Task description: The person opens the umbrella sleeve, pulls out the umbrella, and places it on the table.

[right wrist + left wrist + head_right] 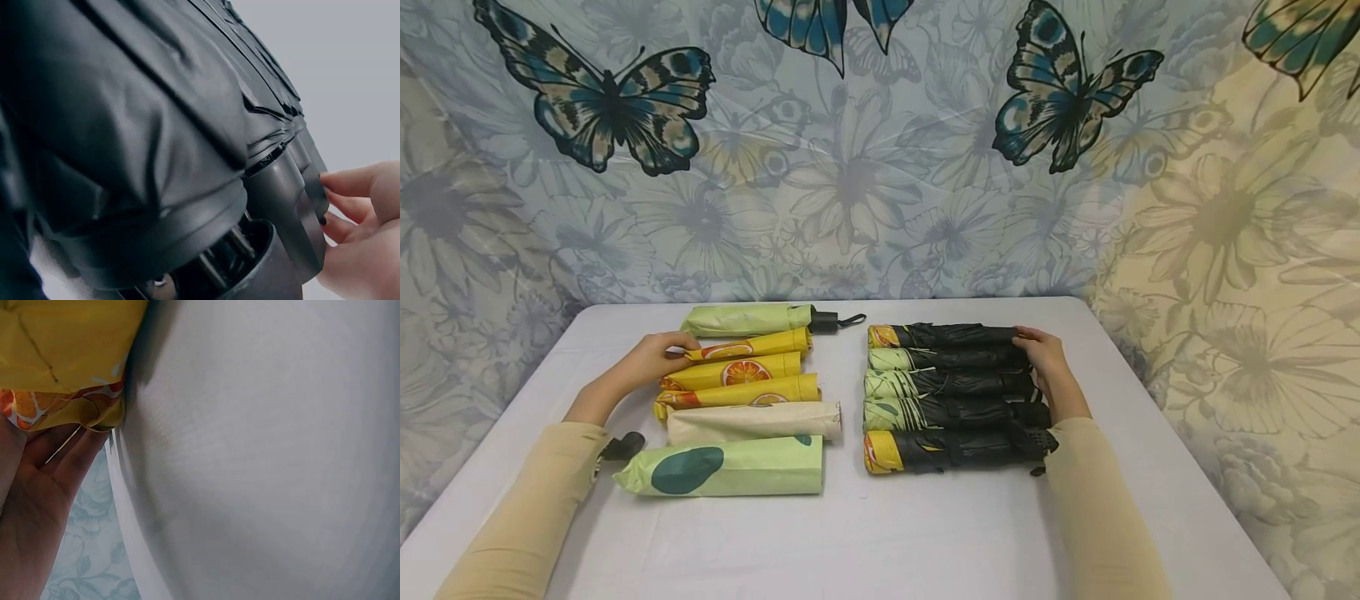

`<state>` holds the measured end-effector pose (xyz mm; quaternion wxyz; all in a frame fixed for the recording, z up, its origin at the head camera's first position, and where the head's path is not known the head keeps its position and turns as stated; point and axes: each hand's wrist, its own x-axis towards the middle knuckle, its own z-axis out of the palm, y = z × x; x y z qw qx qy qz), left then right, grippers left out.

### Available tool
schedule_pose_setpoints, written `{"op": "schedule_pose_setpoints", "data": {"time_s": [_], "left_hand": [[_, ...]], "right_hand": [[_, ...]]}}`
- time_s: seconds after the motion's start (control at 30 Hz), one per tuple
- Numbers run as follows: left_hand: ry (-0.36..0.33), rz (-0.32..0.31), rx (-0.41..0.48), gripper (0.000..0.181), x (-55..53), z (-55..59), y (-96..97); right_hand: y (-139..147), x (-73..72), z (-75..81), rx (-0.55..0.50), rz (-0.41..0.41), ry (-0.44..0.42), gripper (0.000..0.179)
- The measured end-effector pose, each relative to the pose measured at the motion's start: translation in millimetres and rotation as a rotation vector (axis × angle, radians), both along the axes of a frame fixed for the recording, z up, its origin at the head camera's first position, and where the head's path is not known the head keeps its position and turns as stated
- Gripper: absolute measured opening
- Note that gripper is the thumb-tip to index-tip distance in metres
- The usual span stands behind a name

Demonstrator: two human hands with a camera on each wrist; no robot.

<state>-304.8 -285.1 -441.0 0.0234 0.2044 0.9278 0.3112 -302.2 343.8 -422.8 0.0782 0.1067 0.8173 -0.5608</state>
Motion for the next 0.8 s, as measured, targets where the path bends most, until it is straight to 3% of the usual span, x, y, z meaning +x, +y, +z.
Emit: {"op": "schedule_pose_setpoints", "data": {"time_s": [0.2, 0.4, 0.53, 0.63, 0.8], "left_hand": [[-0.002, 0.006, -0.005, 0.018, -0.1, -0.2, 0.1], [-0.052, 0.018, -0.040, 0.027, 0.9, 4.7, 0.4], [-0.064, 0.015, -0.038, 0.044, 1.0, 9.3, -2.9], [-0.025, 0.002, -0.011, 0.049, 0.1, 13.8, -4.3], [0.004, 0.027, -0.009, 0.055, -3.8, 27.0, -3.8]], "right_hand": [[3.4, -0.8, 0.5, 0.002, 0.011, -0.031, 0.056], [-4.5, -0.7, 5.7, 0.038, -0.029, -0.027, 0.057], [-17.0, 2.5, 14.6, 0.097, -0.060, 0.030, 0.059], [-28.3, 2.1, 21.2, 0.118, -0.075, 0.084, 0.062], [-48.1, -3.6, 25.1, 0.070, -0.122, 0.217, 0.070]]}}
